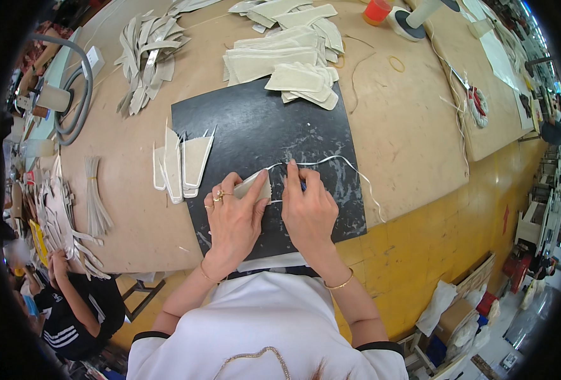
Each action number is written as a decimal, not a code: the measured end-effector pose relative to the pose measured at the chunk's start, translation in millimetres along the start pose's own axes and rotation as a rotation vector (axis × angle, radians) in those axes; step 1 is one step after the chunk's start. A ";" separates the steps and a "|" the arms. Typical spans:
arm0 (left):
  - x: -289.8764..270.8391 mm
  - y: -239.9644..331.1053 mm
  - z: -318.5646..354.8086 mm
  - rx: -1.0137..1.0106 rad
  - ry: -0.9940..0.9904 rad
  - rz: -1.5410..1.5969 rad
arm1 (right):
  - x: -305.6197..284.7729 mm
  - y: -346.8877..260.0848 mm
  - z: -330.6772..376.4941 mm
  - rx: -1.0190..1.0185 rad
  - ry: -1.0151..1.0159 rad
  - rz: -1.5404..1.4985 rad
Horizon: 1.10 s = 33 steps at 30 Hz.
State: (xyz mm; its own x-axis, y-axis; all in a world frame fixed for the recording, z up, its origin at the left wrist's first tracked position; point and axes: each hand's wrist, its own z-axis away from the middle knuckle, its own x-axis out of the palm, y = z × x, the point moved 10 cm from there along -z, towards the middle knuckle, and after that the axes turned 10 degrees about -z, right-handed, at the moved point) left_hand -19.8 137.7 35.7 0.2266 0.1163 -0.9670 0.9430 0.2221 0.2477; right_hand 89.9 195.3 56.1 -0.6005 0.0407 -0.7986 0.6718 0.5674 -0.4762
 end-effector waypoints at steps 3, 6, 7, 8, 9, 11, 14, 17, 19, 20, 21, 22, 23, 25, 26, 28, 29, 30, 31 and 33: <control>-0.1 -1.0 -0.1 0.000 -0.013 -0.004 | 8.5 2.2 -1.5 0.006 -0.036 0.004; 2.0 -0.9 1.9 0.004 -0.029 -0.003 | 6.0 4.2 0.3 -0.016 0.011 0.014; -1.5 -3.3 2.7 -0.019 0.012 -0.001 | 4.6 7.5 1.5 0.007 0.030 -0.011; -4.6 -5.6 3.0 -0.039 0.053 0.001 | 2.8 10.6 2.8 0.030 0.052 -0.035; -7.9 -7.5 3.3 -0.058 0.096 0.010 | 0.4 13.2 3.8 0.047 0.080 -0.060; -8.6 -8.9 3.1 -0.042 0.091 -0.007 | -1.4 19.9 4.9 0.098 0.093 -0.120; -8.9 -14.2 3.0 -0.078 0.032 0.070 | -4.4 27.2 4.8 0.158 0.108 -0.206; -10.6 -21.6 0.6 -0.120 -0.056 0.152 | -9.3 25.4 1.6 0.140 0.157 -0.187; -8.6 -31.4 -0.4 -0.174 -0.149 0.289 | -11.6 25.4 1.1 0.144 0.170 -0.170; -6.0 -38.4 0.5 -0.222 -0.208 0.405 | -12.5 25.9 1.7 0.154 0.173 -0.170; -3.1 -45.4 1.8 -0.272 -0.266 0.520 | -13.2 26.2 2.4 0.163 0.176 -0.175; -14.8 -52.8 -2.2 -0.277 -0.161 0.641 | -12.8 30.3 4.2 0.213 0.176 -0.193; -17.2 -64.1 -2.0 -0.334 -0.151 0.783 | -14.0 27.6 4.2 0.189 0.177 -0.169; -21.6 -88.3 1.9 -0.467 -0.134 1.033 | -16.4 23.1 3.9 0.138 0.178 -0.136; -31.2 -98.3 0.7 -0.462 -0.055 1.115 | -16.5 24.4 4.3 0.152 0.187 -0.154; -43.0 -120.6 -0.1 -0.499 0.045 1.069 | -15.1 23.0 3.2 0.135 0.182 -0.175; -49.4 -129.6 -0.8 -0.494 0.109 1.059 | -14.3 22.8 2.8 0.133 0.183 -0.189; -50.4 -138.5 -0.1 -0.523 0.117 0.952 | -14.1 20.4 1.8 0.106 0.185 -0.182; -59.2 -145.3 0.3 -0.522 0.193 0.720 | -13.1 18.7 1.3 0.097 0.181 -0.184; -78.0 -140.9 -1.3 -0.445 0.387 0.297 | -16.5 16.7 -0.5 0.076 0.192 -0.189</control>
State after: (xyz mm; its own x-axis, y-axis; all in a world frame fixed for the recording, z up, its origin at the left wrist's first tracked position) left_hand -170.6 98.6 76.3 0.2796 0.5557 -0.7830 0.6445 0.4959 0.5820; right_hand 110.8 204.4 61.6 -0.7844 0.0992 -0.6123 0.5665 0.5166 -0.6421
